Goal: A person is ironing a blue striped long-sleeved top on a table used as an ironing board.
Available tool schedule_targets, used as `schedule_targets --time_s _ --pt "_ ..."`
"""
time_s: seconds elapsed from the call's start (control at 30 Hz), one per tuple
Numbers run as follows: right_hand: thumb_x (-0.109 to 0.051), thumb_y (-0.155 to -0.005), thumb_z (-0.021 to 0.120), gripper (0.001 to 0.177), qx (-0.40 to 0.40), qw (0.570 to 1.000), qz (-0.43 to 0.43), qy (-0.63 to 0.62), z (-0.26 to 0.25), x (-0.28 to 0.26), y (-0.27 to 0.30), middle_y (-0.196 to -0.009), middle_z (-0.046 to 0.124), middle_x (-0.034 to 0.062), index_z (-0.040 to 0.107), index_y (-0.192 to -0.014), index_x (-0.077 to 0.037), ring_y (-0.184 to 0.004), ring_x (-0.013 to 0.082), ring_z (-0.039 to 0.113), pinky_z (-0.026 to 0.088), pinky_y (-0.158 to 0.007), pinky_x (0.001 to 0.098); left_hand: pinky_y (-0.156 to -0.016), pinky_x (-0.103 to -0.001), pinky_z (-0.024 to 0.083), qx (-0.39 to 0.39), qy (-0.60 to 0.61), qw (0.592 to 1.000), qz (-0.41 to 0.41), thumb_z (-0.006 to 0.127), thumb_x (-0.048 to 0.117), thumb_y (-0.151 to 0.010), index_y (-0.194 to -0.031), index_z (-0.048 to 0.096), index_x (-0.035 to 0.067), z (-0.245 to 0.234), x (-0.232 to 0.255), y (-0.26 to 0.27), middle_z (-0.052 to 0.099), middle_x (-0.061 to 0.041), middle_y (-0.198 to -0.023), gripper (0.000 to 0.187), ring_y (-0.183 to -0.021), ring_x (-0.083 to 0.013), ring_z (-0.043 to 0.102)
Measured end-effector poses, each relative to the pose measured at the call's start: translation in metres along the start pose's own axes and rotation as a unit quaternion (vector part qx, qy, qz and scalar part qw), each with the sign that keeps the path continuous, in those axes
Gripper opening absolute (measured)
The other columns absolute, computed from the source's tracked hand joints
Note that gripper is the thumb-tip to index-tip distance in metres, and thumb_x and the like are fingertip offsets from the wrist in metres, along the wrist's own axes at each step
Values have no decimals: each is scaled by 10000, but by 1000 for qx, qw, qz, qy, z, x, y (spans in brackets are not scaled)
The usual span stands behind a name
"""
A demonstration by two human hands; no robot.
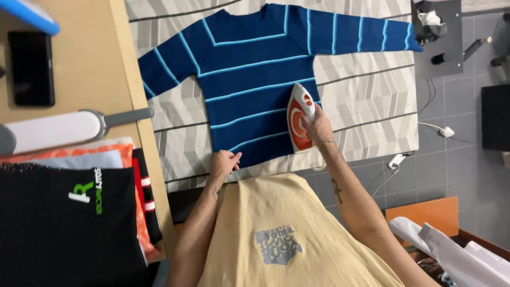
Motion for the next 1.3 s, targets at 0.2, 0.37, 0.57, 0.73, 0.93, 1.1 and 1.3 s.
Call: schedule_targets --time_s 0.2,0.37,0.57,0.73,0.93,1.1,1.3 --pt "-417 -824 804 688 -54 995 -52 70 20 -13 5 -1130 744 184 555 -1462 -361 -1087 410 697 553 -981 523 -551 -284 572 0 -52 999 -13 634 433 -910 -703 789 159 24 -32 5 696 6 -516 378 -533 -184 720" --pt "-379 -821 770 708 -184 947 -167 201 40 -63 34 -1145 745 229 524 -1485 -387 -1096 464 689 550 -1000 556 -594 -309 560 -140 -86 986 19 648 343 -855 -780 808 113 12 20 52 724 -47 -594 290 -504 -174 688" --pt "-653 -795 687 678 -272 890 -250 266 75 -81 72 -1169 761 97 557 -1429 -451 -1086 370 713 586 -958 498 -570 -281 504 -237 -39 966 94 679 316 -800 -659 770 138 -35 80 100 579 -56 -438 245 -476 -173 613" --pt "-592 -731 743 717 -290 865 -282 297 75 -78 126 -1173 759 13 562 -1410 -447 -1100 278 723 585 -965 415 -461 -249 377 -164 69 976 127 634 178 -800 -620 704 53 -59 110 129 457 -43 -387 230 -394 -128 454" --pt "-474 -812 715 685 -344 888 -233 198 -3 1 167 -1184 748 145 522 -1466 -410 -1116 384 700 554 -1002 518 -482 -242 437 67 275 947 152 627 187 -926 -838 728 56 -26 98 111 516 -76 -507 187 -474 -141 521" --pt "-544 -800 706 659 -272 933 -174 156 -74 107 180 -1114 769 149 561 -1418 -366 -1047 399 723 566 -958 512 -554 -254 562 161 291 936 116 698 208 -930 -893 723 59 69 63 62 620 -84 -641 155 -588 -150 622" --pt "-630 -793 684 662 -206 954 -39 215 -166 179 210 -1129 773 132 578 -1410 -414 -1090 360 725 585 -960 486 -765 -369 576 59 100 981 158 709 244 -932 -1052 764 119 163 103 58 783 -105 -905 181 -835 -228 739"
Point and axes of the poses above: each hand's wrist, its own y-axis away from the middle knuckle, its own z-axis out of the palm, x = y × z, the point moved 4 cm from there along -y, towards the middle knuckle
